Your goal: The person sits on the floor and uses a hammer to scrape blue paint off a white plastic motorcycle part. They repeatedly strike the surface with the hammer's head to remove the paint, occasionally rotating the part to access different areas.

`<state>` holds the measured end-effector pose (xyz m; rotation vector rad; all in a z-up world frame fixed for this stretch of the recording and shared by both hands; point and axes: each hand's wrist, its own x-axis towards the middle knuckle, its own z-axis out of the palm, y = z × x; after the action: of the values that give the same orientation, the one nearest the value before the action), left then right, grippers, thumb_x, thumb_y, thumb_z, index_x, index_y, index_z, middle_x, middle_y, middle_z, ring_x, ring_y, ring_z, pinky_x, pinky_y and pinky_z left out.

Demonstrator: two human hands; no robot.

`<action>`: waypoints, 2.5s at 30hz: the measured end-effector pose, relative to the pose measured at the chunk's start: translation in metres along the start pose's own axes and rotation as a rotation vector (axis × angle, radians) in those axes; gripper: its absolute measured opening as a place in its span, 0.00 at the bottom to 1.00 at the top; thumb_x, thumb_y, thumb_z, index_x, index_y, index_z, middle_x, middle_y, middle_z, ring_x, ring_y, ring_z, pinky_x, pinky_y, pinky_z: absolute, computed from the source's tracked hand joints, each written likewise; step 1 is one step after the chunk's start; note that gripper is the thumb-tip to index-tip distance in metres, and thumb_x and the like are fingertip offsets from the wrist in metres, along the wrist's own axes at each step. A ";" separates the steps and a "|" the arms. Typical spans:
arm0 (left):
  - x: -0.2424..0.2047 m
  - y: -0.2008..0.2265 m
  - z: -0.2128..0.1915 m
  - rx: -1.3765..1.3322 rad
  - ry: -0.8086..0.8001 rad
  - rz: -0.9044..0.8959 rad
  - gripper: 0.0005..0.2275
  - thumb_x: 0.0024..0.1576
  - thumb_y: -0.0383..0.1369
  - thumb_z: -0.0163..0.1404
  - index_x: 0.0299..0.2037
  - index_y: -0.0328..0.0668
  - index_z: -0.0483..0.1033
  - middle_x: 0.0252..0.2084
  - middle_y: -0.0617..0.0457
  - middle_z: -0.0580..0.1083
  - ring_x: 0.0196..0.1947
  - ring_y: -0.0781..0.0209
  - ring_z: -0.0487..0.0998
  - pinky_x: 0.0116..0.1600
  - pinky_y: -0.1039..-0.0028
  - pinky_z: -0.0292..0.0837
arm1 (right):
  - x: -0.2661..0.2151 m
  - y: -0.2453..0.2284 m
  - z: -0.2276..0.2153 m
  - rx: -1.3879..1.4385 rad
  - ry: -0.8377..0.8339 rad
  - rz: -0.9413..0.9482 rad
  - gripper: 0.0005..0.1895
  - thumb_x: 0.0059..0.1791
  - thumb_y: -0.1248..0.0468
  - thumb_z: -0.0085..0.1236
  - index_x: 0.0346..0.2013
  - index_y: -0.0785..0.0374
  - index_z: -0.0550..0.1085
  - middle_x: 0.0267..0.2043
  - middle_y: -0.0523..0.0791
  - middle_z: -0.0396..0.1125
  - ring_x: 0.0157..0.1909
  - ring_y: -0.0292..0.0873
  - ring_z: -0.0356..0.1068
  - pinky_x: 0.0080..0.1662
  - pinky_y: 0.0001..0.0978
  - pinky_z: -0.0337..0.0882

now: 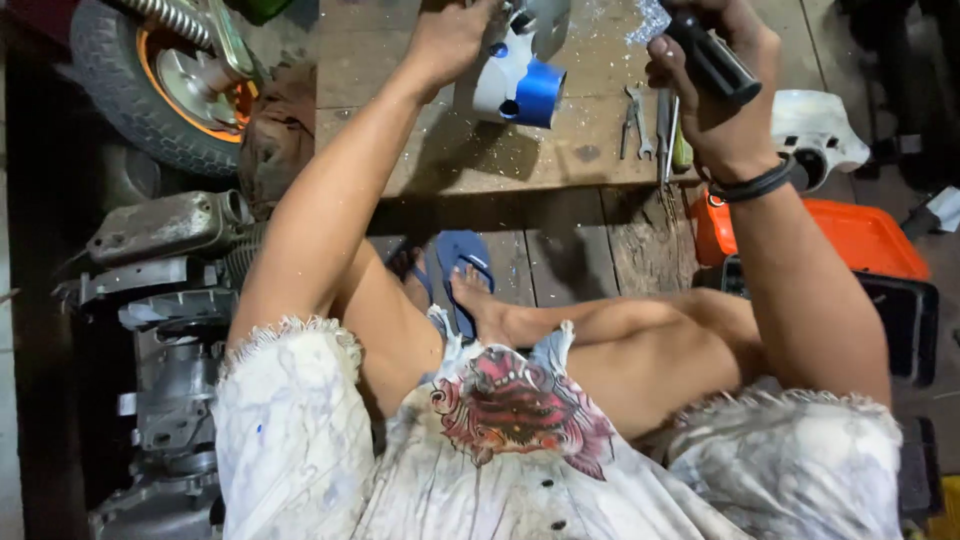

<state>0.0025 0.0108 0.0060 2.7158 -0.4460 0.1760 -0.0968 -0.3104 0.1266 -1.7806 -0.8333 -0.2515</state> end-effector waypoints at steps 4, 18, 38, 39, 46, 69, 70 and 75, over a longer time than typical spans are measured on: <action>-0.007 0.024 -0.036 -0.305 0.000 -0.259 0.23 0.58 0.57 0.31 0.55 0.65 0.71 0.50 0.35 0.76 0.50 0.36 0.78 0.42 0.58 0.66 | 0.011 0.008 0.014 0.087 0.146 0.057 0.15 0.64 0.60 0.55 0.60 0.66 0.67 0.44 0.52 0.65 0.41 0.47 0.73 0.46 0.37 0.81; -0.001 0.015 -0.041 -0.872 0.287 -0.153 0.24 0.59 0.55 0.47 0.51 0.43 0.79 0.49 0.48 0.82 0.50 0.53 0.84 0.58 0.62 0.76 | 0.026 0.028 0.095 -0.022 0.090 0.157 0.18 0.57 0.68 0.59 0.58 0.67 0.65 0.54 0.56 0.69 0.49 0.48 0.78 0.54 0.38 0.79; -0.006 0.012 -0.037 -0.818 0.310 -0.158 0.19 0.58 0.51 0.51 0.45 0.46 0.83 0.47 0.52 0.83 0.52 0.58 0.83 0.56 0.67 0.73 | 0.004 0.033 0.161 0.154 0.504 0.337 0.17 0.57 0.60 0.53 0.58 0.64 0.66 0.54 0.58 0.72 0.54 0.48 0.75 0.50 0.36 0.78; -0.008 0.014 -0.045 -0.817 0.310 -0.156 0.19 0.58 0.51 0.51 0.45 0.46 0.83 0.47 0.52 0.83 0.52 0.58 0.83 0.56 0.67 0.73 | 0.004 0.032 0.163 0.154 0.504 0.336 0.17 0.57 0.60 0.53 0.58 0.64 0.66 0.54 0.58 0.72 0.54 0.48 0.75 0.50 0.36 0.78; -0.012 0.014 -0.068 -0.902 0.149 -0.419 0.23 0.51 0.60 0.48 0.41 0.55 0.83 0.41 0.59 0.84 0.44 0.64 0.84 0.50 0.69 0.74 | 0.015 0.011 0.167 -0.031 0.379 0.269 0.15 0.58 0.63 0.53 0.58 0.63 0.68 0.54 0.52 0.71 0.58 0.47 0.73 0.61 0.37 0.70; -0.012 0.006 -0.059 -0.784 0.189 -0.204 0.21 0.56 0.57 0.46 0.35 0.51 0.82 0.35 0.59 0.84 0.40 0.65 0.83 0.45 0.70 0.69 | 0.013 0.025 0.179 -0.381 0.294 0.171 0.15 0.57 0.63 0.56 0.57 0.65 0.71 0.55 0.53 0.71 0.56 0.54 0.72 0.58 0.42 0.71; -0.013 0.005 -0.061 -0.795 0.178 -0.203 0.21 0.56 0.57 0.45 0.37 0.51 0.82 0.37 0.58 0.84 0.42 0.63 0.83 0.46 0.69 0.70 | 0.013 0.023 0.179 -0.365 0.293 0.164 0.15 0.57 0.63 0.54 0.58 0.65 0.70 0.56 0.53 0.71 0.56 0.53 0.73 0.57 0.42 0.72; -0.015 0.004 -0.064 -0.910 0.108 -0.320 0.28 0.50 0.64 0.44 0.46 0.52 0.80 0.43 0.56 0.84 0.45 0.59 0.84 0.51 0.66 0.74 | 0.014 0.029 0.176 -0.232 0.305 0.147 0.16 0.61 0.61 0.49 0.63 0.62 0.66 0.58 0.53 0.72 0.54 0.48 0.78 0.57 0.39 0.78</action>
<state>-0.0174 0.0364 0.0638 1.8306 -0.0212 0.0155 -0.1072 -0.1513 0.0466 -1.9465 -0.4681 -0.5252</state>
